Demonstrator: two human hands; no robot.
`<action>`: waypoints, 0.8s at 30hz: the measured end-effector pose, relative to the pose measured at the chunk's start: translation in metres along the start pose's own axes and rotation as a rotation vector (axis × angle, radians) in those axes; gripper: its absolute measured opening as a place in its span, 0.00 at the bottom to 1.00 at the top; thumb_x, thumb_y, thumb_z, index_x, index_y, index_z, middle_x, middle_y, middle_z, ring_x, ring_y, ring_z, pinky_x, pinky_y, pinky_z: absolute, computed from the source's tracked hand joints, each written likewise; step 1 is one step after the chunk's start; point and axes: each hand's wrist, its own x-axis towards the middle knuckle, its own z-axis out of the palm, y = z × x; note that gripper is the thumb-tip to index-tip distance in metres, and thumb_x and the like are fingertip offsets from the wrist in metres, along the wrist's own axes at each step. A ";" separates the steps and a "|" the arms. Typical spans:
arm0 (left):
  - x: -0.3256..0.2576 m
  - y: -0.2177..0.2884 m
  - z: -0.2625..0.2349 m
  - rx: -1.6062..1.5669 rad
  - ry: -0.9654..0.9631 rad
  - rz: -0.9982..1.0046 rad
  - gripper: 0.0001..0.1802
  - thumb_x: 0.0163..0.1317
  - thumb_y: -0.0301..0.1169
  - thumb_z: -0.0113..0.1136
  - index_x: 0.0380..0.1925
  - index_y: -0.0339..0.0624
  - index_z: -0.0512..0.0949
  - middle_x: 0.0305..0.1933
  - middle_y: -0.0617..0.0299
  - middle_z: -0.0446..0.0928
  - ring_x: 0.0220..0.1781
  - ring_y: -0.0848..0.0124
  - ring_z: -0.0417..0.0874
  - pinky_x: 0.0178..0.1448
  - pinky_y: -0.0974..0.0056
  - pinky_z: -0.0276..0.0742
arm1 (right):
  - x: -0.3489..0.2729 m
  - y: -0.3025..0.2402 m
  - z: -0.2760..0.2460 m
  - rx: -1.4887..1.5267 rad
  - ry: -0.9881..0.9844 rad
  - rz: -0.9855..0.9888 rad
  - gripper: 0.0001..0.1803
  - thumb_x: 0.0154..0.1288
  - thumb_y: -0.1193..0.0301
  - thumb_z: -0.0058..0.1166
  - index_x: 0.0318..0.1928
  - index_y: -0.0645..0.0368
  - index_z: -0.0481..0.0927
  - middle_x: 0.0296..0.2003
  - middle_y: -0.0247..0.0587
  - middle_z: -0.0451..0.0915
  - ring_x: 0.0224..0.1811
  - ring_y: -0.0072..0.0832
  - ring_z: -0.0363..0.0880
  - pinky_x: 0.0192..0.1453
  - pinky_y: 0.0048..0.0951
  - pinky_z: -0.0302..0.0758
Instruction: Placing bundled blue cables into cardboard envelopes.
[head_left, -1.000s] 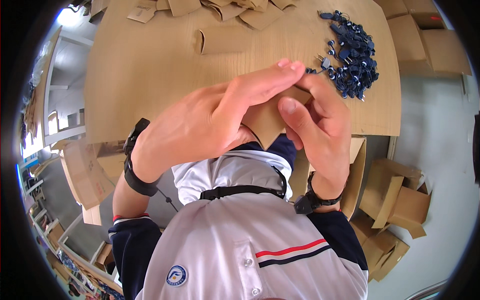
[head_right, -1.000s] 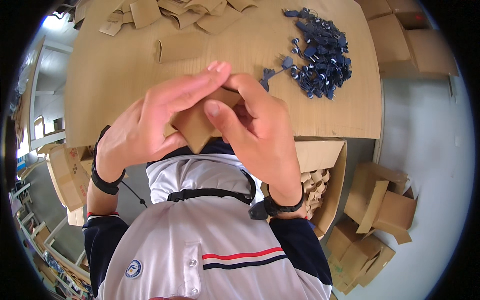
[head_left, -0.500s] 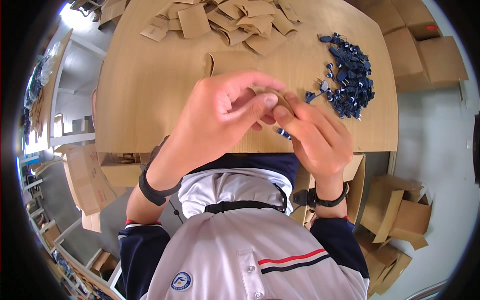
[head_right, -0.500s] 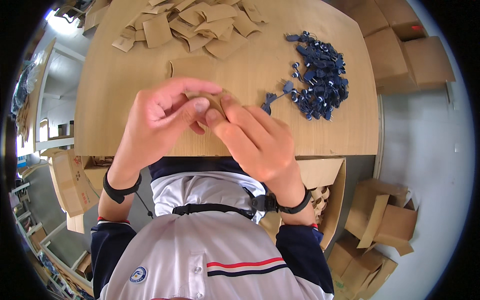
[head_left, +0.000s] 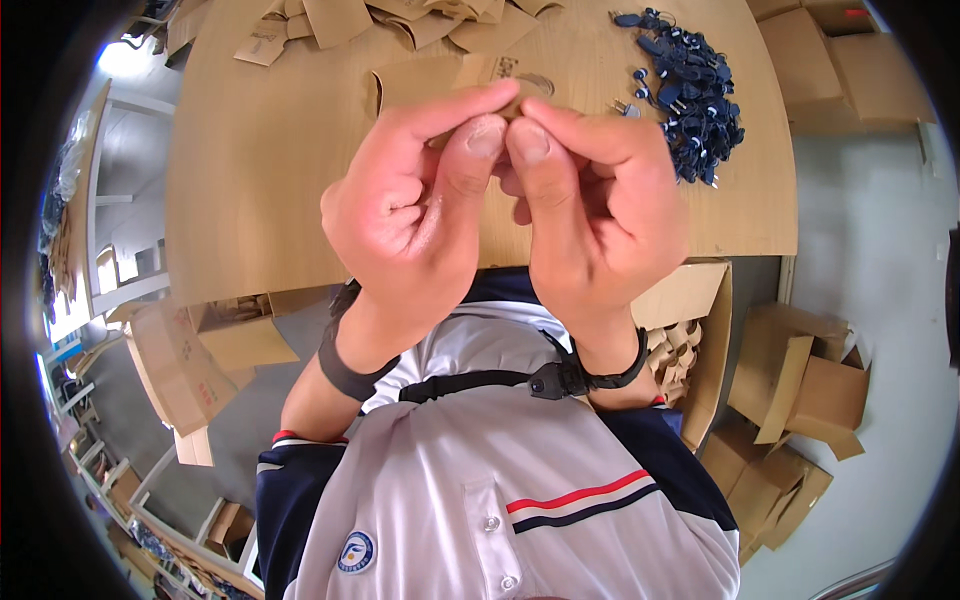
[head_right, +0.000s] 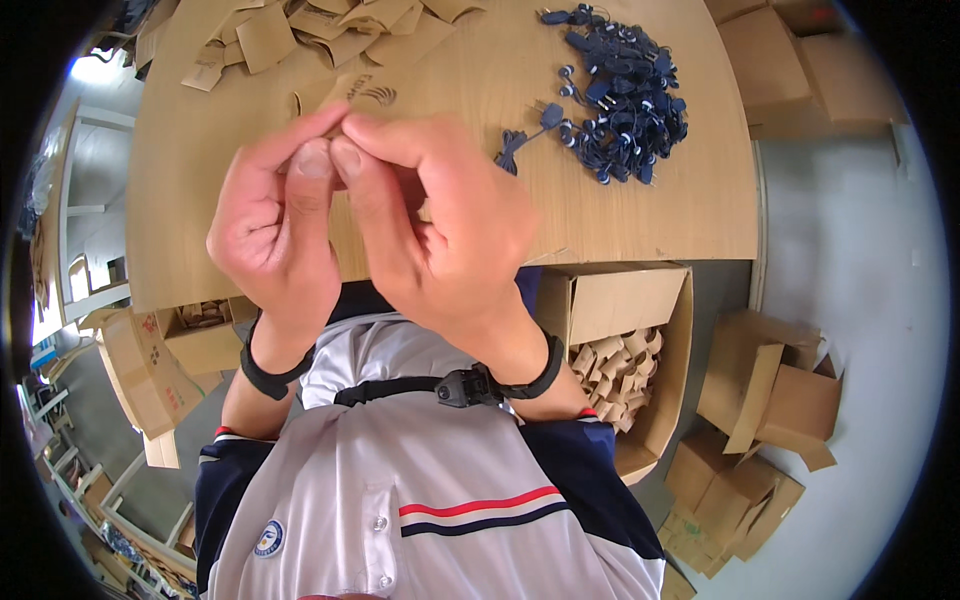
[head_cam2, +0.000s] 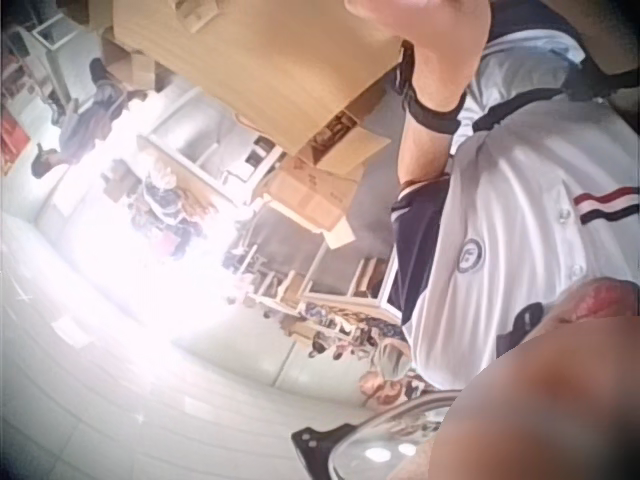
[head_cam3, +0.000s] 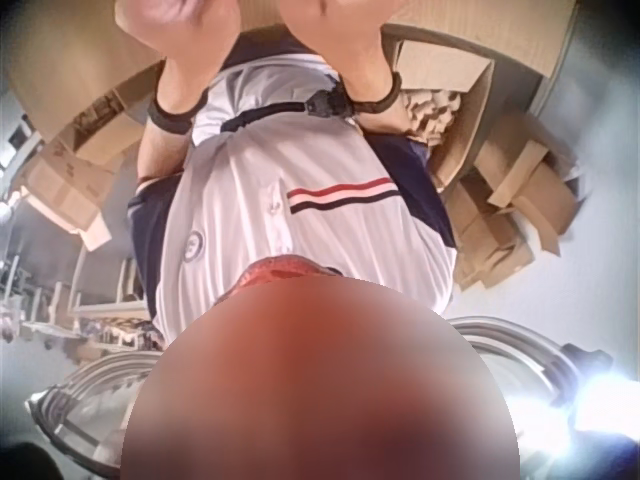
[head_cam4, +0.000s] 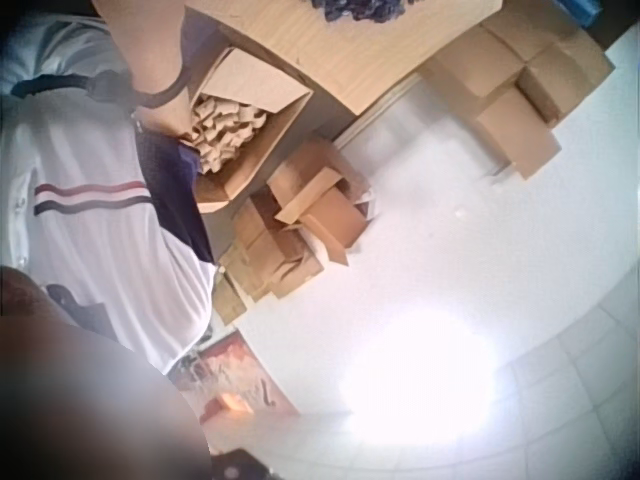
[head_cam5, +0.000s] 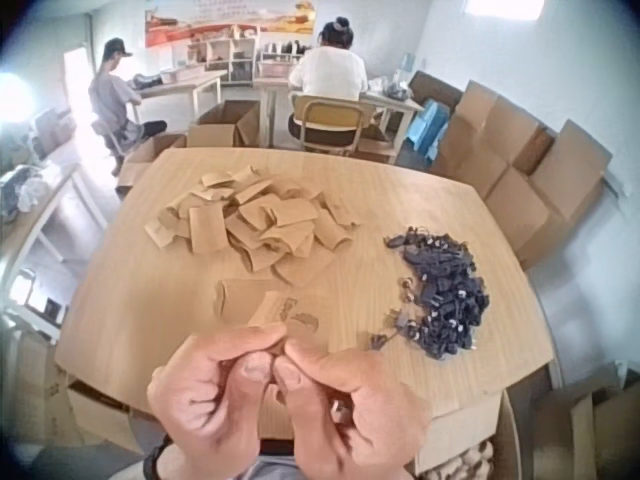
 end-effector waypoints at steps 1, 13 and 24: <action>-0.002 0.002 -0.001 0.002 -0.003 -0.009 0.08 0.68 0.25 0.58 0.43 0.31 0.81 0.30 0.61 0.83 0.30 0.80 0.82 0.35 0.76 0.75 | -0.001 -0.003 0.000 -0.001 0.000 0.010 0.07 0.60 0.82 0.62 0.39 0.65 0.81 0.26 0.40 0.82 0.20 0.15 0.75 0.22 0.18 0.69; -0.023 0.021 -0.012 -0.598 -0.316 -0.780 0.15 0.73 0.31 0.51 0.46 0.26 0.78 0.32 0.56 0.84 0.33 0.69 0.86 0.36 0.71 0.82 | -0.006 0.015 -0.051 -0.254 -0.578 0.081 0.30 0.35 0.81 0.64 0.48 0.55 0.81 0.29 0.43 0.79 0.29 0.44 0.76 0.32 0.34 0.73; 0.023 -0.001 -0.015 -0.354 -1.178 -0.472 0.03 0.64 0.25 0.62 0.36 0.38 0.80 0.23 0.62 0.81 0.21 0.78 0.80 0.27 0.73 0.72 | 0.001 0.021 -0.072 0.632 -1.222 0.805 0.25 0.37 0.65 0.81 0.36 0.64 0.84 0.28 0.36 0.84 0.30 0.20 0.81 0.37 0.22 0.75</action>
